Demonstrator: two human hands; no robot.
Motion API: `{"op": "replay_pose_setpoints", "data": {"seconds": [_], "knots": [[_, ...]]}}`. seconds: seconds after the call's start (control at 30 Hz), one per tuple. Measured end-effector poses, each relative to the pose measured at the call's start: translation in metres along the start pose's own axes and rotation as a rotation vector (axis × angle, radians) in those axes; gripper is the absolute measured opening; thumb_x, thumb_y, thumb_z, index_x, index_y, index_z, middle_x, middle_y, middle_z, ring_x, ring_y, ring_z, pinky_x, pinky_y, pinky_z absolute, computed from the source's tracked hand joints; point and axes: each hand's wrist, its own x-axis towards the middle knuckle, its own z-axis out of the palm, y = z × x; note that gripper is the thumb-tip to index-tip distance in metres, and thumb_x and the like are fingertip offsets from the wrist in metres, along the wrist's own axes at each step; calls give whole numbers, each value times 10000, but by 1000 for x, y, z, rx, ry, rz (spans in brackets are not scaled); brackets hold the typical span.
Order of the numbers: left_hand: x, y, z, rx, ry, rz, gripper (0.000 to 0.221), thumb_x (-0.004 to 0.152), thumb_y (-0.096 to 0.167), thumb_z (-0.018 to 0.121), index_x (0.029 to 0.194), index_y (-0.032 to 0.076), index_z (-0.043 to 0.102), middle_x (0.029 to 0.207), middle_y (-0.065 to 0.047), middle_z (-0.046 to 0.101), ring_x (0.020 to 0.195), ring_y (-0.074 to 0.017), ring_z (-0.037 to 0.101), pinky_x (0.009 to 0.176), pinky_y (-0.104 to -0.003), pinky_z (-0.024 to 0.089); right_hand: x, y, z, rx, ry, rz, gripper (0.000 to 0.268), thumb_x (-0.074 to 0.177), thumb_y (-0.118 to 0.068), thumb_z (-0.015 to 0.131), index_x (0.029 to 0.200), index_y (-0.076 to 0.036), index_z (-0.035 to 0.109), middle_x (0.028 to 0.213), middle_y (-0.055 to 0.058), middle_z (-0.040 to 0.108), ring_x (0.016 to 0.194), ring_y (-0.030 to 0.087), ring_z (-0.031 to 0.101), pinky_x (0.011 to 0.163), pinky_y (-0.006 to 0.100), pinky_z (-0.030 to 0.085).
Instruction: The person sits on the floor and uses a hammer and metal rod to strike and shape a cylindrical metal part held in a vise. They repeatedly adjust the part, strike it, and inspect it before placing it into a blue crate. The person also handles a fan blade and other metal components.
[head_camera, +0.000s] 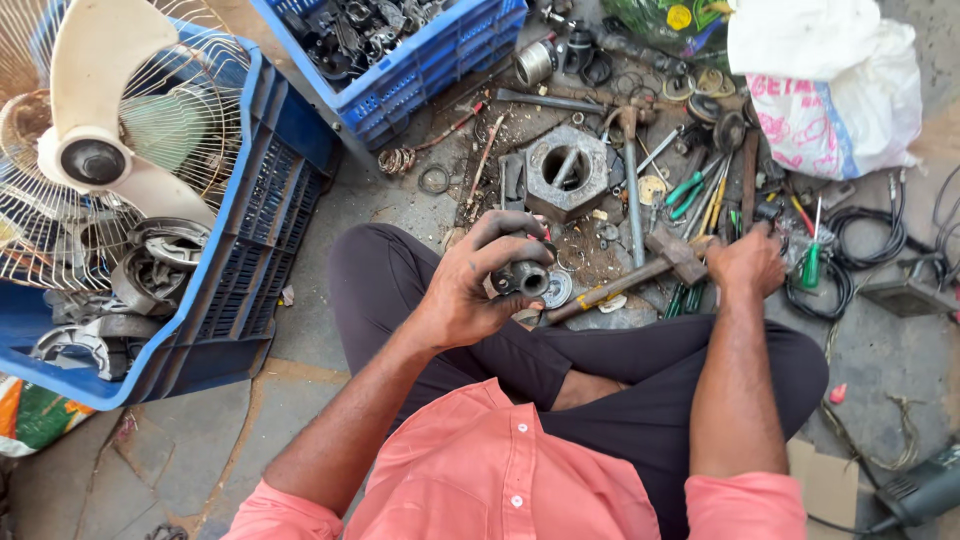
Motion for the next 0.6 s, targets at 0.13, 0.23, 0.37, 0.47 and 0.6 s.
{"op": "replay_pose_setpoints", "data": {"seconds": [0.13, 0.23, 0.37, 0.47, 0.6], "knots": [[-7, -22, 5, -38, 25, 45, 632, 685, 134, 959, 1212, 124, 611, 1420, -78, 608, 1376, -307, 584, 1111, -388, 494, -23, -28, -6, 87, 71, -194, 693, 837, -462, 835, 1311, -18, 594, 1235, 235, 626, 1063, 416, 643, 837, 576, 529], [-17, -62, 22, -288, 80, -60, 707, 689, 178, 978, 1242, 63, 553, 1399, -94, 612, 1383, -278, 560, 1174, -397, 449, -68, -58, -6, 583, -140, -345, 492, 904, -431, 717, 1264, -99, 663, 1221, 112, 710, 1051, 251, 701, 848, 426, 599], [-19, -139, 72, -631, 233, -474, 906, 713, 311, 922, 1426, 76, 416, 1344, -90, 601, 1280, -217, 574, 1124, -376, 444, -148, -105, -2, 1592, -769, -296, 615, 1010, -554, 568, 1368, -54, 576, 1135, 112, 707, 900, 196, 703, 731, 315, 585], [-21, -185, 106, -1017, 287, -582, 715, 940, 469, 814, 1301, -43, 469, 1175, -124, 571, 1125, -244, 550, 1066, -458, 510, -174, -138, -4, 1638, -769, -347, 661, 966, -494, 672, 1399, -41, 461, 1092, 109, 679, 871, 209, 684, 715, 339, 583], [-25, -206, 117, -1496, 223, -686, 824, 790, 632, 677, 1329, 18, 569, 1256, -89, 689, 1155, -217, 676, 1049, -397, 539, -179, -162, -16, 1062, -188, -683, 834, 908, -479, 766, 1486, -17, 380, 1075, 138, 668, 872, 261, 674, 743, 395, 560]]}}
